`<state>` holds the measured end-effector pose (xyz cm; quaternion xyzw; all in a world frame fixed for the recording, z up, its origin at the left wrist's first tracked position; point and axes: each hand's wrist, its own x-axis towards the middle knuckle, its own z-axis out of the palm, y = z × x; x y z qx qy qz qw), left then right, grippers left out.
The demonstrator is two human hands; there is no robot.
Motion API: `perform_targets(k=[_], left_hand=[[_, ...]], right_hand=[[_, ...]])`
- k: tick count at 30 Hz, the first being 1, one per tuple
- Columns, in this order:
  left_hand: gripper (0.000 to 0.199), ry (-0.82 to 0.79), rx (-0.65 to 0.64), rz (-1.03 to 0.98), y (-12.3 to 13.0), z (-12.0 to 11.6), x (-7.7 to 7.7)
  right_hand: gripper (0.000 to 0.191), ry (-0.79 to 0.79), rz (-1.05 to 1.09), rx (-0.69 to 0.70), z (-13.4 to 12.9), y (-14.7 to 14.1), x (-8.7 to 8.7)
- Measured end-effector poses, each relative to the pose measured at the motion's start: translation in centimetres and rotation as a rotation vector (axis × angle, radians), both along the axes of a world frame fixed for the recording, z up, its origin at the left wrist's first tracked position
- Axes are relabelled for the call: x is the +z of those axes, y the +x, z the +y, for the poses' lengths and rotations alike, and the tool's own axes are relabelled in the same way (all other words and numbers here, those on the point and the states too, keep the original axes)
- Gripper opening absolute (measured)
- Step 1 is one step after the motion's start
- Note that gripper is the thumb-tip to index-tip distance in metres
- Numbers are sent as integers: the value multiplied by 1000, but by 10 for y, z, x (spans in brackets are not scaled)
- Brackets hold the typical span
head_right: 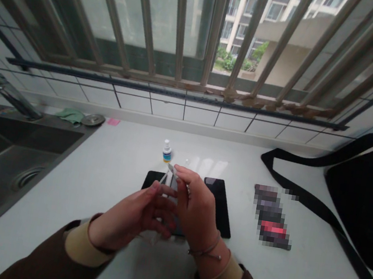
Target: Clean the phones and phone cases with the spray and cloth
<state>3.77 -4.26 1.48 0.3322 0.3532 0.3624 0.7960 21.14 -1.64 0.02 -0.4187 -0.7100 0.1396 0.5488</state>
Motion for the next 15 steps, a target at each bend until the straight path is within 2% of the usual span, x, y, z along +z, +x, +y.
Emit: perform_targets(k=[4, 9, 12, 15], left_hand=[[55, -84, 36, -98, -3, 3, 7], [48, -136, 89, -149, -4, 6, 10], [38, -112, 162, -123, 0, 6, 8], [33, 0, 314, -90, 5, 5, 2]], right_hand=[[16, -185, 109, -85, 0, 2, -2], [20, -336, 322, -28, 0, -4, -6], [18, -332, 367, -36, -3, -9, -7], [13, -235, 297, -72, -7, -12, -7]])
